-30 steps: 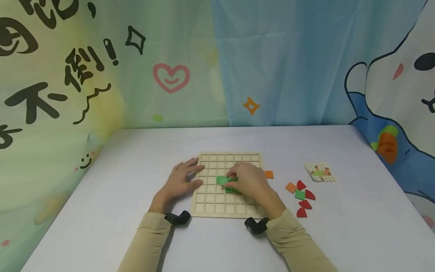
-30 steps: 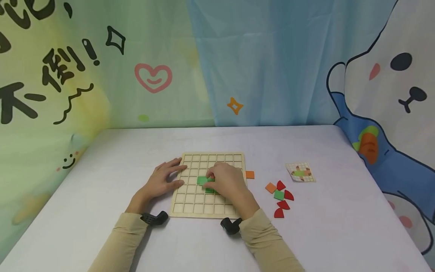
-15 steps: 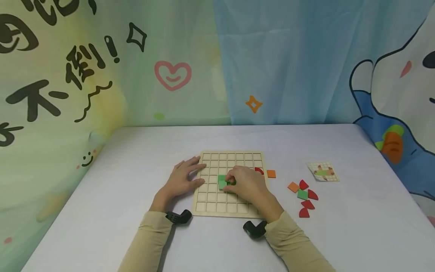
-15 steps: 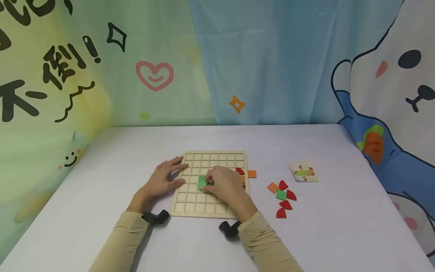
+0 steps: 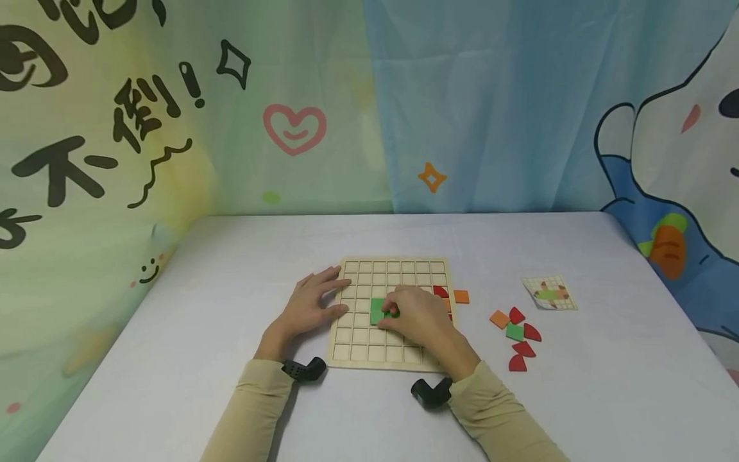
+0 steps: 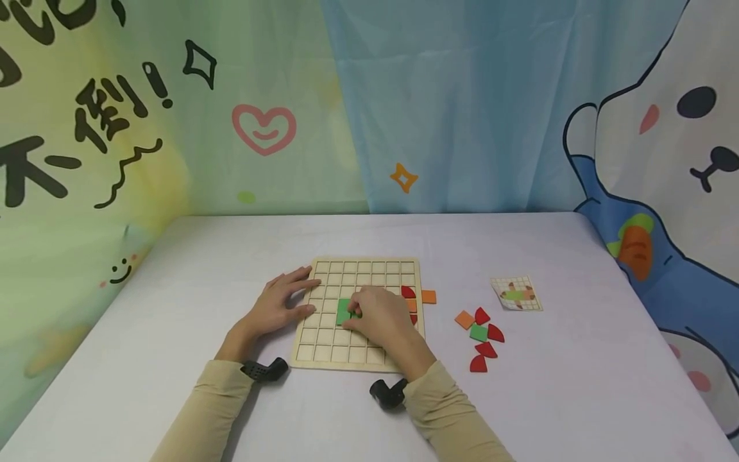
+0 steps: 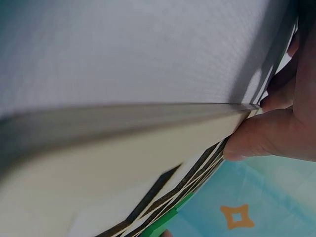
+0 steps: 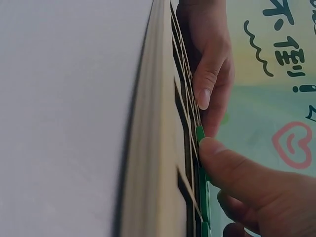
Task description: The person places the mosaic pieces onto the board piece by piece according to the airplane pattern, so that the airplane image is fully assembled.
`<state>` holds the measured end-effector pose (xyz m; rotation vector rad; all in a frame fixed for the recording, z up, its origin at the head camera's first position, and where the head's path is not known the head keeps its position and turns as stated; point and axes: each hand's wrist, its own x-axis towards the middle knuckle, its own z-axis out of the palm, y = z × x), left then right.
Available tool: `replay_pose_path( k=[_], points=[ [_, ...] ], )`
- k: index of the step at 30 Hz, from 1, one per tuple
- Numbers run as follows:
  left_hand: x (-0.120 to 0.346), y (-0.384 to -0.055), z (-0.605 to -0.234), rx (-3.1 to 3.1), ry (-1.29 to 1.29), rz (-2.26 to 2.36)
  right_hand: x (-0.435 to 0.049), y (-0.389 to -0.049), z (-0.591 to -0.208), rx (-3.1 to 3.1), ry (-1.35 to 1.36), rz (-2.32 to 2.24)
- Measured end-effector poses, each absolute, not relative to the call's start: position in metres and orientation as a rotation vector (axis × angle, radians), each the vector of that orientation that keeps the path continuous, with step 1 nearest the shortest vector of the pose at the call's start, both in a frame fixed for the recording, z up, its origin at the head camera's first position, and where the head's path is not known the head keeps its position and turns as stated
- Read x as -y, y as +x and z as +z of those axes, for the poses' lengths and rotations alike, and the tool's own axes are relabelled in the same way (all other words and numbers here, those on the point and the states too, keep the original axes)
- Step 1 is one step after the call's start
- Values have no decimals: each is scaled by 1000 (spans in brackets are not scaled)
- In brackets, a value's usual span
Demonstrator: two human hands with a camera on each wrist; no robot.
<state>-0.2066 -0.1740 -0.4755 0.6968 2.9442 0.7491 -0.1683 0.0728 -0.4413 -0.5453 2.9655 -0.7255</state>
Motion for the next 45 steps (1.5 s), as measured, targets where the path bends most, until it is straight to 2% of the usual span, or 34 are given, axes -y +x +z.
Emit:
replay_pose_path(
  k=[45],
  points=[
    [174, -206, -478, -2955, 693, 743, -72, -166, -441, -2969, -544, -720]
  ],
)
